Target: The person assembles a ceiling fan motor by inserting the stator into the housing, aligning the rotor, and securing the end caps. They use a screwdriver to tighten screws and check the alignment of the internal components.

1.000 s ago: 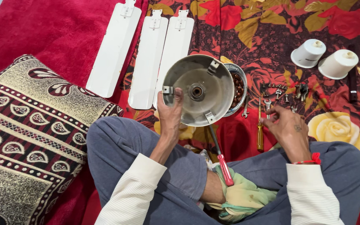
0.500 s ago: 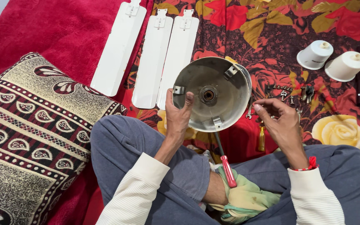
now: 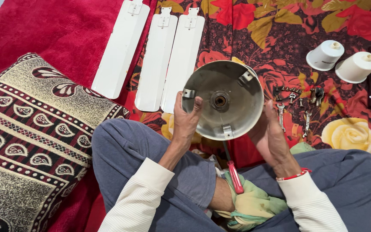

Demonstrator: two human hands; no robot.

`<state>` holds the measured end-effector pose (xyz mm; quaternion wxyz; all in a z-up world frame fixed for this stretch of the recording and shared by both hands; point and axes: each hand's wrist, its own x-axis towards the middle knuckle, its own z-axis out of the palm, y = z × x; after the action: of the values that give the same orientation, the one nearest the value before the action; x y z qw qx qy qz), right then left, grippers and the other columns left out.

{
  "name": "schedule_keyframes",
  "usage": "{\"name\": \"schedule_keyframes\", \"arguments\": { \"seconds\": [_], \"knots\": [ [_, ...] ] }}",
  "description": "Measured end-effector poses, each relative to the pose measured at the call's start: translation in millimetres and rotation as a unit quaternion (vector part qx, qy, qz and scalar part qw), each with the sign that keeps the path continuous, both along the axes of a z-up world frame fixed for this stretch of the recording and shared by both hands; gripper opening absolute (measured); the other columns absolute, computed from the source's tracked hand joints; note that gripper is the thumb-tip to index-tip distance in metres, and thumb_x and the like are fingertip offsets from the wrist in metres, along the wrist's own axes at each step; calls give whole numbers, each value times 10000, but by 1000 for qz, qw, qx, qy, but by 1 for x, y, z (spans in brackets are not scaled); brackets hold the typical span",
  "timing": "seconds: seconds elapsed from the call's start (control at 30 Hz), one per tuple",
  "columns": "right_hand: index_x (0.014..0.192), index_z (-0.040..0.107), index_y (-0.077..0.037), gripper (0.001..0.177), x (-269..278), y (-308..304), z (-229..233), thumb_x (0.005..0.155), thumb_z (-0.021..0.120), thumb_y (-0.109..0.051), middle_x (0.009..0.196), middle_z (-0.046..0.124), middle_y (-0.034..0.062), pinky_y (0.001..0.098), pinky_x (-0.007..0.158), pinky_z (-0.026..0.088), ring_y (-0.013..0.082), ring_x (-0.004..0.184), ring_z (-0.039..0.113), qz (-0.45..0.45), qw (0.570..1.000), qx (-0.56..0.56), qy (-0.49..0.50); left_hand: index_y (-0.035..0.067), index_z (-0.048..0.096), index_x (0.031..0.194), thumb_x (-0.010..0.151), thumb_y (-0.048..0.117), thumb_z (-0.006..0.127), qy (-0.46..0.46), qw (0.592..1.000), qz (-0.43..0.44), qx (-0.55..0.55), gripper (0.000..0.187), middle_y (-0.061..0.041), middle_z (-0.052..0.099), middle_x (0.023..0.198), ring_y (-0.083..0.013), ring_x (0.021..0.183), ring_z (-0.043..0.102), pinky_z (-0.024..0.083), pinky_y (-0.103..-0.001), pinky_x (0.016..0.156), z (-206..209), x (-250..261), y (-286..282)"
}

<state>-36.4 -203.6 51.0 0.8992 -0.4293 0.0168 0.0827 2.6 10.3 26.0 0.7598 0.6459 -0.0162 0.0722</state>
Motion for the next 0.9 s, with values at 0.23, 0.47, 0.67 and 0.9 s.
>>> {"name": "schedule_keyframes", "arguments": {
  "seconds": [0.23,0.47,0.67,0.9],
  "knots": [
    [1483,501,-96,600,-6,4,3,1036,485,-495,1480,568,71,437,1164,408,221,1358,532,-12,997,76,14,55,559,1187,868,682,656,17,999,-42,12,710,41,538,916,-59,821,517,483,-237,718,2,-7,-1],
    [1491,487,-106,608,-5,3,6,1036,480,-509,1488,553,75,446,1160,410,224,1360,528,-11,999,42,6,61,565,1220,838,681,678,33,998,-54,-9,737,36,579,944,-61,839,534,488,-235,729,7,-7,-3],
    [1513,459,-114,684,-10,10,12,1003,478,-569,1521,520,77,448,1171,389,240,1389,499,16,995,96,33,67,574,1216,832,683,686,31,998,-54,-7,735,27,598,976,-74,892,549,492,-254,785,4,-6,-4],
    [1517,440,-131,685,-10,15,16,1000,440,-581,1513,517,81,452,1172,381,240,1395,489,9,995,88,55,78,564,1208,795,765,644,56,997,-54,24,806,-15,601,1025,-113,967,581,519,-299,859,0,-3,-3]
  ]
}}
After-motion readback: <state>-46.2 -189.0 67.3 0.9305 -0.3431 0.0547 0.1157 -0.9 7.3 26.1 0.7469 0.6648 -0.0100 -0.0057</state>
